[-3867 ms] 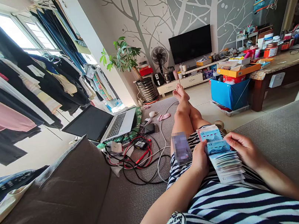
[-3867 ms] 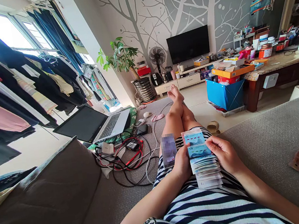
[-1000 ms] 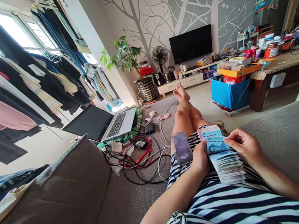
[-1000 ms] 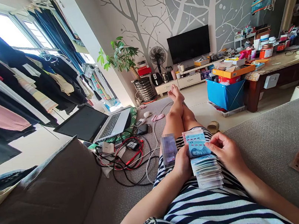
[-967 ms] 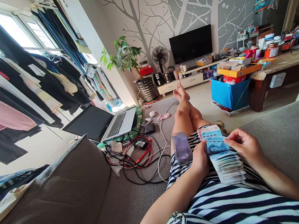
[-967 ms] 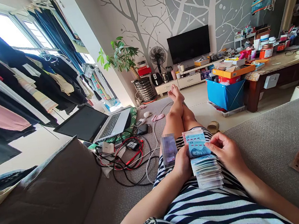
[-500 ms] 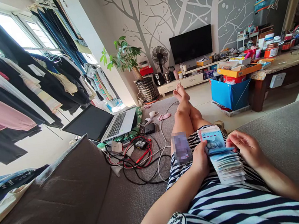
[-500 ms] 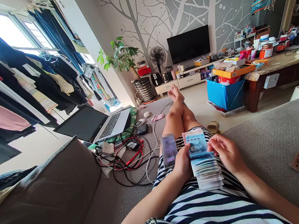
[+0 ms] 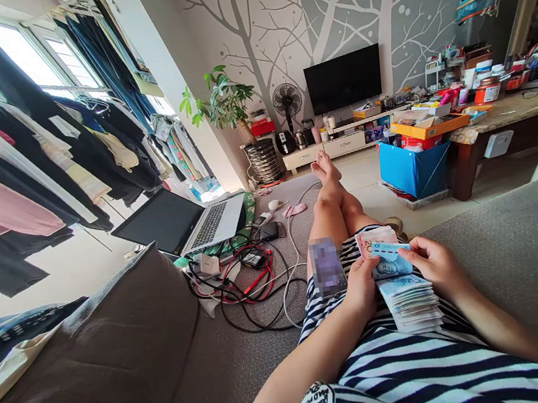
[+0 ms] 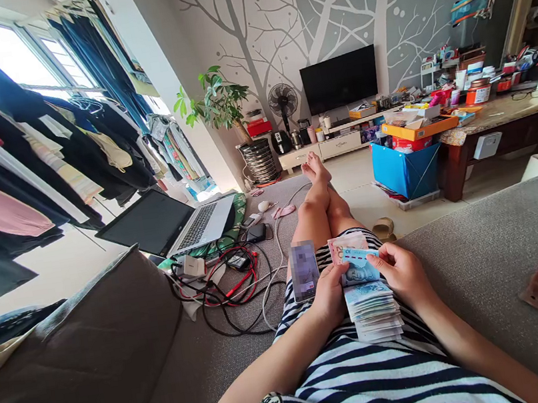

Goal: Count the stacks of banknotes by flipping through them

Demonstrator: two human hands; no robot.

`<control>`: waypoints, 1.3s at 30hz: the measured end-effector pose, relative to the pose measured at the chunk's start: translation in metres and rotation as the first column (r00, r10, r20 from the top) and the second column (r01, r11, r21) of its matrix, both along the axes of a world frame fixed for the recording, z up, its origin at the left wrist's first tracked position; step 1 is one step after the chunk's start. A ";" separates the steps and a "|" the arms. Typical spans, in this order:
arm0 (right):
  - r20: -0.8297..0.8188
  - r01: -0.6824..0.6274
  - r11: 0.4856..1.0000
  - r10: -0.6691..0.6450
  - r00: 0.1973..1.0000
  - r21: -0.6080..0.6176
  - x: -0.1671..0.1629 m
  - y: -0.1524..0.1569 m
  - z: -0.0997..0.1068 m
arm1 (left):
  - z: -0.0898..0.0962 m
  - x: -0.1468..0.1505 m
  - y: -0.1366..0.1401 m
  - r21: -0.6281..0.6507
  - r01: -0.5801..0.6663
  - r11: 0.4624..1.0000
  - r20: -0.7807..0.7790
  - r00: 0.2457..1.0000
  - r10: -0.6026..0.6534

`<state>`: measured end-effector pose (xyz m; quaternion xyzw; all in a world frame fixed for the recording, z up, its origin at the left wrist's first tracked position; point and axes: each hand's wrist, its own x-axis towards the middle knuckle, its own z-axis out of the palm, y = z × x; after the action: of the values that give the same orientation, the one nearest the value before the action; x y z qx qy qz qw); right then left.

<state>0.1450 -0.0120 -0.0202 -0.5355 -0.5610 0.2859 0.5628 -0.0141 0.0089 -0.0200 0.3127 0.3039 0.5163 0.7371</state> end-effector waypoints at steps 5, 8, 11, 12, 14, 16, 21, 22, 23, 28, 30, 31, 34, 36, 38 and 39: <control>-0.040 -0.016 0.999 0.018 0.999 0.031 -0.002 -0.004 0.003 | 0.003 -0.001 -0.002 -0.001 0.014 1.000 0.011 1.000 -0.014; -0.079 -0.053 0.998 0.057 0.995 0.046 -0.003 -0.008 0.008 | 0.007 -0.001 -0.004 -0.012 -0.015 1.000 0.009 1.000 0.015; -0.101 -0.074 0.996 0.079 0.992 0.053 -0.004 -0.012 0.012 | 0.008 -0.001 -0.005 -0.021 -0.039 0.999 0.004 0.999 0.039; -0.105 -0.078 0.996 0.083 0.991 0.054 -0.004 -0.013 0.013 | 0.008 0.000 -0.004 -0.014 -0.042 0.999 0.000 0.999 0.042; -0.111 -0.084 0.995 0.090 0.990 0.058 -0.004 -0.014 0.016 | 0.006 0.000 -0.004 0.002 -0.046 0.999 -0.012 0.999 0.046; -0.115 -0.091 0.994 0.098 0.989 0.064 -0.005 -0.015 0.018 | 0.004 0.000 -0.002 0.004 -0.059 0.998 -0.034 0.998 0.059; -0.123 -0.109 0.992 0.115 0.986 0.057 -0.004 -0.016 0.019 | 0.003 -0.001 -0.001 -0.002 -0.084 0.996 -0.084 0.993 0.083; -0.124 -0.110 0.992 0.117 0.985 0.055 -0.004 -0.016 0.019 | 0.004 -0.001 -0.001 0.001 -0.078 0.997 -0.083 0.993 0.078; -0.126 -0.112 0.992 0.118 0.985 0.054 -0.003 -0.016 0.018 | 0.005 -0.001 -0.002 0.003 -0.071 0.997 -0.080 0.994 0.071; -0.144 -0.119 0.991 0.126 0.982 0.057 -0.002 -0.015 0.017 | 0.008 -0.001 -0.002 0.018 -0.066 0.998 -0.077 0.995 0.067; -0.147 -0.120 0.991 0.128 0.981 0.061 -0.002 -0.015 0.017 | 0.007 -0.001 -0.001 0.029 -0.073 0.997 -0.085 0.994 0.075; -0.147 -0.123 0.990 0.131 0.980 0.066 -0.002 -0.015 0.017 | 0.006 -0.001 -0.001 0.032 -0.070 0.997 -0.087 0.994 0.073; -0.153 -0.150 0.984 0.163 0.975 0.092 -0.001 -0.017 0.017 | 0.006 -0.001 -0.001 0.023 -0.045 0.999 -0.067 0.997 0.047; -0.153 -0.183 0.978 0.197 0.968 0.102 -0.001 -0.017 0.017 | 0.008 0.000 -0.002 0.021 -0.028 0.999 -0.032 0.999 0.029; -0.138 -0.193 0.978 0.203 0.969 0.083 -0.001 -0.016 0.017 | 0.010 0.000 -0.004 0.030 -0.012 0.999 0.000 1.000 0.012; -0.123 -0.184 0.981 0.191 0.974 0.065 -0.002 -0.015 0.017 | 0.011 0.000 -0.004 0.036 -0.006 0.999 0.008 1.000 0.006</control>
<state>0.1434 -0.0265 -0.0031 -0.4452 -0.5789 0.3568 0.5825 -0.0139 0.0047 -0.0093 0.3228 0.2925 0.5252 0.7311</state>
